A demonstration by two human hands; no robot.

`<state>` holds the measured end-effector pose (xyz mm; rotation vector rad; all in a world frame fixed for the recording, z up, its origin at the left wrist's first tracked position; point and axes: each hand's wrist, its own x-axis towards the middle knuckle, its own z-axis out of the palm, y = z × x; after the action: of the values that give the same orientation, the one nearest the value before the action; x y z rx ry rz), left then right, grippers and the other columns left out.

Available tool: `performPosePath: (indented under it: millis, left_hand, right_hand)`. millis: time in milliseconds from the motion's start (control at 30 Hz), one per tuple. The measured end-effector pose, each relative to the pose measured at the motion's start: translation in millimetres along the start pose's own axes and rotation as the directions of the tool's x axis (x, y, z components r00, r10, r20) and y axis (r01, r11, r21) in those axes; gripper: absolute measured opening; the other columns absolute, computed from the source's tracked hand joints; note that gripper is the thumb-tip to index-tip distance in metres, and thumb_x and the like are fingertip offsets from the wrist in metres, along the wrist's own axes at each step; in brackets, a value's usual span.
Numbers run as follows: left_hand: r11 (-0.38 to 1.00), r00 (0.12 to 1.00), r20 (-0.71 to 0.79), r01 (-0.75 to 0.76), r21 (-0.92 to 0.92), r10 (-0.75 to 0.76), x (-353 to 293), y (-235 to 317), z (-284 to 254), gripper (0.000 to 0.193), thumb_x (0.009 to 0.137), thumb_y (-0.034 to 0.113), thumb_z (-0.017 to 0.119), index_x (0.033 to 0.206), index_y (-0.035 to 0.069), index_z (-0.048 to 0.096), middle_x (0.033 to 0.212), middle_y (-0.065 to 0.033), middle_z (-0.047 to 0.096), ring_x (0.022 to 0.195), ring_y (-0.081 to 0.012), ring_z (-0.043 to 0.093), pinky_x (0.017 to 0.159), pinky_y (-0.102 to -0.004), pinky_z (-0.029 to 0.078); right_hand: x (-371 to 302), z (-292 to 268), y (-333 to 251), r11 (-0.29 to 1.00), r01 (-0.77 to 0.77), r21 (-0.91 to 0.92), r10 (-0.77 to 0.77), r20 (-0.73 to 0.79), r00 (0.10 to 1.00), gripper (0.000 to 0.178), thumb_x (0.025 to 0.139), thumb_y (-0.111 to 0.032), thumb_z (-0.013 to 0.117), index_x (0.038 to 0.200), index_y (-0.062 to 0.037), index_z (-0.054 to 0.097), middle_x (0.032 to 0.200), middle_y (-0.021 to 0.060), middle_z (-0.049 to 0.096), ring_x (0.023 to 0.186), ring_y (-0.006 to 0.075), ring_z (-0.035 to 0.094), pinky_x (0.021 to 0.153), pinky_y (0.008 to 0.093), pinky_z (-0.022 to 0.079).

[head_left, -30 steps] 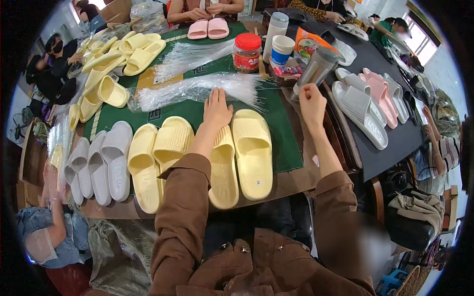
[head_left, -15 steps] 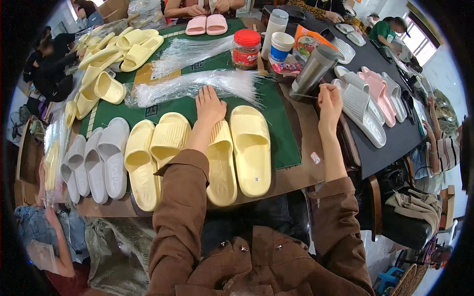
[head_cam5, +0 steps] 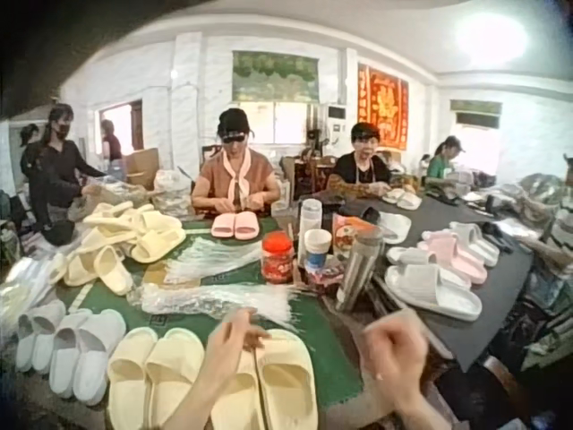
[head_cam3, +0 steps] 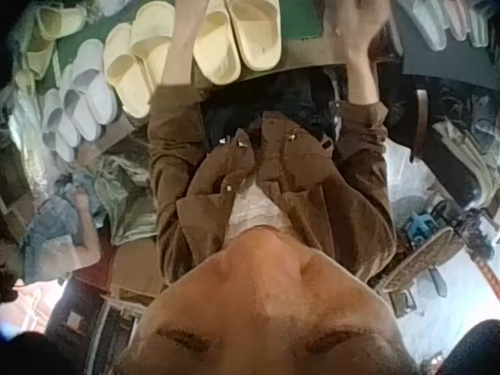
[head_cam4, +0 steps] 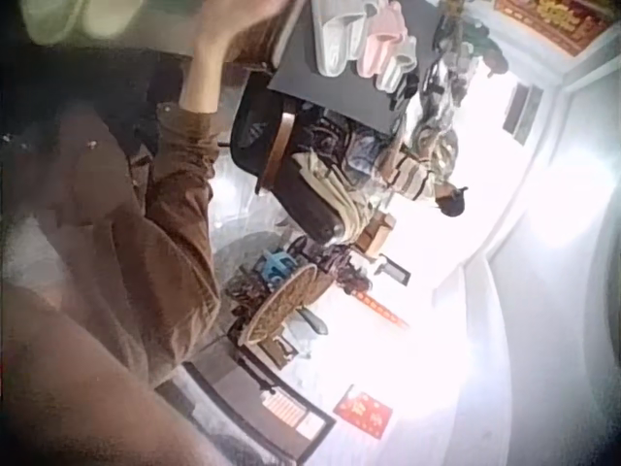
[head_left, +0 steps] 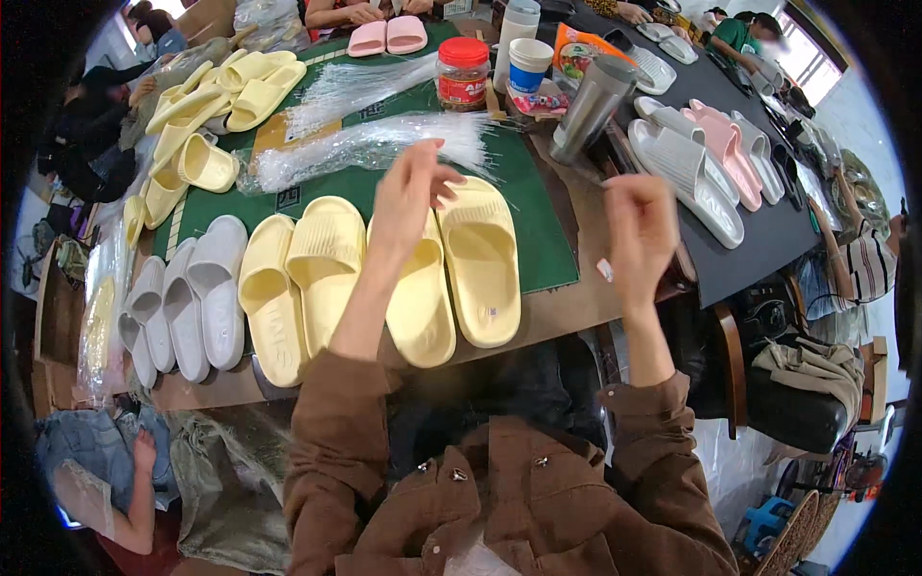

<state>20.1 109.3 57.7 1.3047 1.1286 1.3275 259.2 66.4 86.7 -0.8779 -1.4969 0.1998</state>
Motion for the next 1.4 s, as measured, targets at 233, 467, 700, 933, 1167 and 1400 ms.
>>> performPosePath:
  millis: [233, 467, 700, 933, 1167, 1400]
  left_hand:
    - [0.942, 0.987, 0.115, 0.143, -0.304, -0.113, -78.6, -8.5, 1.1, 0.044, 0.099, 0.022, 0.038, 0.14, 0.007, 0.036, 0.107, -0.0133, 0.063, 0.088, -0.0174, 0.062, 0.079, -0.0298, 0.047]
    - [0.865, 0.969, 0.039, 0.236, -0.442, -0.244, -131.8, -17.6, -18.0, 0.048, 0.095, 0.009, 0.042, 0.142, 0.005, 0.035, 0.111, -0.0125, 0.061, 0.094, -0.0195, 0.061, 0.082, -0.031, 0.047]
    - [0.972, 0.985, -0.083, 0.133, -0.196, -0.152, -125.4, -28.2, -45.0, 0.045, 0.099, 0.015, 0.043, 0.142, 0.004, 0.035, 0.102, -0.0098, 0.061, 0.079, -0.012, 0.059, 0.069, -0.0257, 0.047]
    - [0.94, 0.966, -0.256, 0.103, 0.325, -0.017, -139.3, -8.1, -21.9, 0.045, 0.087, -0.009, 0.046, 0.131, 0.001, 0.046, 0.092, -0.0106, 0.059, 0.063, -0.014, 0.057, 0.059, -0.0274, 0.047]
    - [0.894, 0.995, -0.072, 0.091, 0.439, -0.066, -161.0, -21.8, -15.5, 0.033, 0.08, -0.01, 0.047, 0.111, -0.003, 0.053, 0.099, -0.0156, 0.055, 0.053, -0.0205, 0.058, 0.053, -0.0307, 0.048]
    - [0.94, 0.99, -0.062, 0.139, 0.31, -0.126, -150.0, -41.5, -20.9, 0.028, 0.091, -0.001, 0.045, 0.118, -0.007, 0.051, 0.109, -0.0147, 0.054, 0.061, -0.0157, 0.062, 0.049, -0.0256, 0.049]
  right_hand:
    - [-71.1, 18.1, -17.5, 0.979, 0.169, -0.113, -0.102, 0.449, 0.888, 0.013, 0.071, 0.001, 0.069, 0.082, -0.0043, 0.064, 0.072, 0.0094, 0.057, 0.067, 0.0265, 0.058, 0.06, 0.0355, 0.047]
    - [-104.2, 9.9, -25.5, 0.961, 0.228, -0.156, -0.115, 0.522, 0.845, 0.012, 0.072, -0.001, 0.068, 0.08, -0.0049, 0.059, 0.068, 0.0078, 0.053, 0.064, 0.0271, 0.055, 0.059, 0.0374, 0.046]
    - [-119.0, 10.0, -29.6, 0.936, 0.333, -0.114, -0.183, 0.65, 0.737, 0.014, 0.07, -0.003, 0.069, 0.082, -0.0067, 0.062, 0.07, 0.006, 0.053, 0.065, 0.0247, 0.055, 0.059, 0.0363, 0.045]
    - [-110.3, 11.0, -19.2, 0.92, 0.37, -0.126, -0.191, 0.68, 0.708, 0.015, 0.072, -0.007, 0.067, 0.085, -0.0069, 0.06, 0.072, 0.0059, 0.05, 0.069, 0.0235, 0.055, 0.063, 0.0355, 0.046]
    - [-94.0, 29.8, 4.5, 0.953, 0.289, -0.095, -0.147, 0.686, 0.713, 0.012, 0.076, -0.008, 0.065, 0.087, -0.0055, 0.06, 0.076, 0.0079, 0.054, 0.073, 0.0268, 0.057, 0.067, 0.0372, 0.048]
    - [-90.5, 45.0, 13.1, 0.942, 0.324, -0.088, -0.173, 0.7, 0.693, 0.01, 0.079, -0.007, 0.063, 0.087, -0.0044, 0.06, 0.082, 0.0083, 0.057, 0.078, 0.0271, 0.058, 0.069, 0.0373, 0.049]
